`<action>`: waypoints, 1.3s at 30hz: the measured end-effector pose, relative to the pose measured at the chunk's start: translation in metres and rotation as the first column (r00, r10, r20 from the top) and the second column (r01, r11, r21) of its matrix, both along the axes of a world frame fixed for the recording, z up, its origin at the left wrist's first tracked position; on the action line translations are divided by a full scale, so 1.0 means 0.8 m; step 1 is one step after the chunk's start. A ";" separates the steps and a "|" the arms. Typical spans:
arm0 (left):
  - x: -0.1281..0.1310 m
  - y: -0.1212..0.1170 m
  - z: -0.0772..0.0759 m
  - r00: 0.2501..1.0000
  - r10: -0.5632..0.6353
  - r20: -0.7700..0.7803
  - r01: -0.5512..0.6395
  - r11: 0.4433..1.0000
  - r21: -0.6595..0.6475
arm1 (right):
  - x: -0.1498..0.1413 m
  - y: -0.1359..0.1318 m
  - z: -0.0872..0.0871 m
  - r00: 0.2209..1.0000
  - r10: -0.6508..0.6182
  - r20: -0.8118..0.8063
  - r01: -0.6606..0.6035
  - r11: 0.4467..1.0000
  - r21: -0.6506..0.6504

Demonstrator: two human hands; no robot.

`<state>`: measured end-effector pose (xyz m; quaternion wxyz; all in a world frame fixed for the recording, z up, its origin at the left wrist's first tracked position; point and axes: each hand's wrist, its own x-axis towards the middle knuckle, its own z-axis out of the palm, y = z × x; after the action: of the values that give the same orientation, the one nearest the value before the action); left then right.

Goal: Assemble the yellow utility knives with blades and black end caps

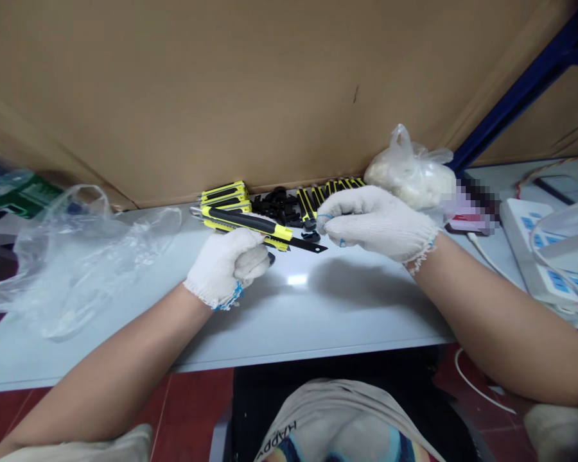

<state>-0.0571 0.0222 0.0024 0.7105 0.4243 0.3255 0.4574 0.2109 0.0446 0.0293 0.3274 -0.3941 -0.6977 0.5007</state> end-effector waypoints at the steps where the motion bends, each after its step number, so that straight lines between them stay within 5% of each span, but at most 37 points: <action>1: 0.000 0.000 0.000 1.000 0.001 -0.008 -0.001 1.000 0.003 | 0.000 0.002 -0.001 1.000 -0.017 -0.013 0.017 1.000 -0.010; 8: 0.002 0.002 -0.002 0.998 0.026 -0.060 -0.026 1.000 0.002 | 0.007 0.013 -0.003 0.969 -0.057 -0.241 0.004 0.977 -0.215; 13: -0.003 0.003 -0.002 1.000 0.027 -0.014 -0.028 0.999 -0.039 | 0.012 0.022 -0.010 0.988 -0.068 -0.139 0.041 0.981 -0.189; 15: -0.006 0.005 -0.003 1.000 0.010 0.011 -0.010 0.998 -0.054 | 0.011 0.028 -0.018 0.985 -0.034 -0.171 -0.014 0.962 -0.273; 18: -0.008 0.009 -0.001 0.996 -0.002 0.088 0.010 0.996 -0.089 | 0.004 0.031 -0.028 0.900 -0.013 -0.435 -0.172 0.908 -0.383; 24: -0.002 -0.007 0.018 0.946 0.061 0.318 0.006 0.979 -0.206 | -0.028 -0.003 -0.014 0.670 -0.180 -0.720 -0.178 0.903 -0.391; 29: 0.020 -0.057 0.009 0.874 0.116 0.472 -0.010 0.975 -0.221 | -0.043 -0.060 -0.019 0.671 -0.201 -0.713 -0.189 0.884 -0.428; 31: 0.033 -0.080 -0.001 0.844 0.148 0.515 -0.025 0.971 -0.239 | -0.043 -0.086 -0.030 0.811 -0.137 -0.569 -0.089 0.932 -0.351; 34: 0.052 -0.112 -0.014 0.836 0.153 0.527 -0.002 0.961 -0.275 | -0.034 -0.120 -0.043 0.977 -0.141 -0.158 0.158 0.982 0.102; 36: 0.062 -0.131 -0.019 0.833 0.150 0.532 0.020 0.954 -0.300 | -0.025 -0.137 -0.047 0.972 -0.220 0.083 0.165 0.889 0.428; 39: 0.073 -0.154 -0.023 0.819 0.171 0.547 0.024 0.943 -0.331 | -0.011 -0.156 -0.048 0.913 -0.298 0.280 0.064 0.781 0.622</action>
<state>0.0012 -0.1010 -0.0159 0.8163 0.1332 0.1857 0.5305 0.2022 -0.0800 -0.0095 0.3477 -0.4217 -0.8260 0.1378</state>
